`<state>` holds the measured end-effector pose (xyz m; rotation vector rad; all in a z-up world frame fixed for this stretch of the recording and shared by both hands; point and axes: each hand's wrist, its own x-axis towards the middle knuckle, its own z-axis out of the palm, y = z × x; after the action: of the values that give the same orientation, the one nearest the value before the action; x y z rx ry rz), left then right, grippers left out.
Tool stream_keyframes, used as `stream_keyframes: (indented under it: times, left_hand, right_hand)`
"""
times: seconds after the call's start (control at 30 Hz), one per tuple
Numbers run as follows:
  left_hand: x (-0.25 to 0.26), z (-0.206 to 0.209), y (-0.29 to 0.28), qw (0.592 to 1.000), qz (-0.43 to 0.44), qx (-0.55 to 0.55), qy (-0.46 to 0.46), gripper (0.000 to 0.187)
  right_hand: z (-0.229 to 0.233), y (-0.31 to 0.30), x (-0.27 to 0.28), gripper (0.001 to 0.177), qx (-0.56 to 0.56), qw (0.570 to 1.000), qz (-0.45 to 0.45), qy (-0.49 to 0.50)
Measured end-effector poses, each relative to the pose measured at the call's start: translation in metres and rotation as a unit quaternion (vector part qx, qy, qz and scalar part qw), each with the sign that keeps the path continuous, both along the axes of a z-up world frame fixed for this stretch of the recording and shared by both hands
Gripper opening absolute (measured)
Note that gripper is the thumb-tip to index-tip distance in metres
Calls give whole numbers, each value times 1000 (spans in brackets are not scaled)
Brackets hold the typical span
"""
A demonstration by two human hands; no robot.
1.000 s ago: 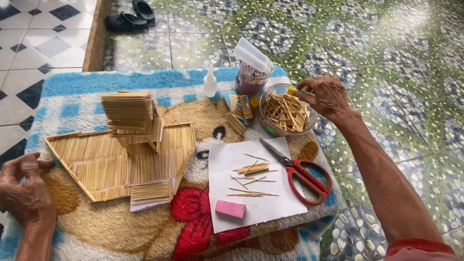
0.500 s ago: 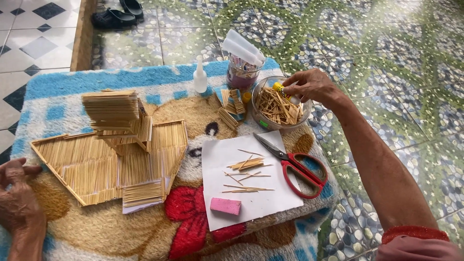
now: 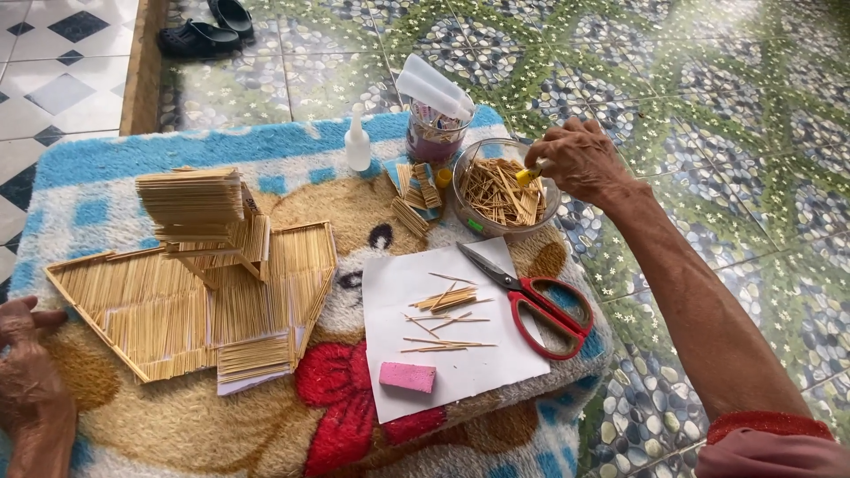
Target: Assembling a craft structure by gluing small wooden sticks together.
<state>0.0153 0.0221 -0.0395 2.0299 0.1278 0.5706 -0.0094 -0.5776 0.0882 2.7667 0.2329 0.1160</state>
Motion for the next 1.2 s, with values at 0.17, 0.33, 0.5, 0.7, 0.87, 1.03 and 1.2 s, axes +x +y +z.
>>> stream_keyframes:
  times: [0.17, 0.33, 0.5, 0.7, 0.87, 1.03, 1.2]
  left_hand:
    - [2, 0, 0, 1000, -6, -12, 5, 29]
    - [4, -9, 6, 1000, 2, 10, -26, 25]
    - [1, -2, 2, 998, 15, 44, -47, 27]
    - [-5, 13, -7, 998, 26, 45, -41, 20]
    - [-12, 30, -15, 994, 38, 88, -60, 18]
    - [-13, 34, -16, 989, 46, 111, -91, 17]
    - [-13, 34, -15, 990, 41, 101, -88, 19]
  right_hand:
    - [-5, 3, 2, 10, -35, 999, 24, -28]
    - [-11, 4, 1, 11, -49, 998, 20, -22]
    - [-15, 1, 3, 14, -60, 997, 29, -43]
    - [-12, 0, 4, 30, -1, 1000, 9, -8]
    - [-8, 3, 0, 30, 30, 999, 14, -16]
    - [2, 35, -22, 23, 99, 991, 56, -75]
    - [23, 117, -84, 8, 413, 906, 89, -8]
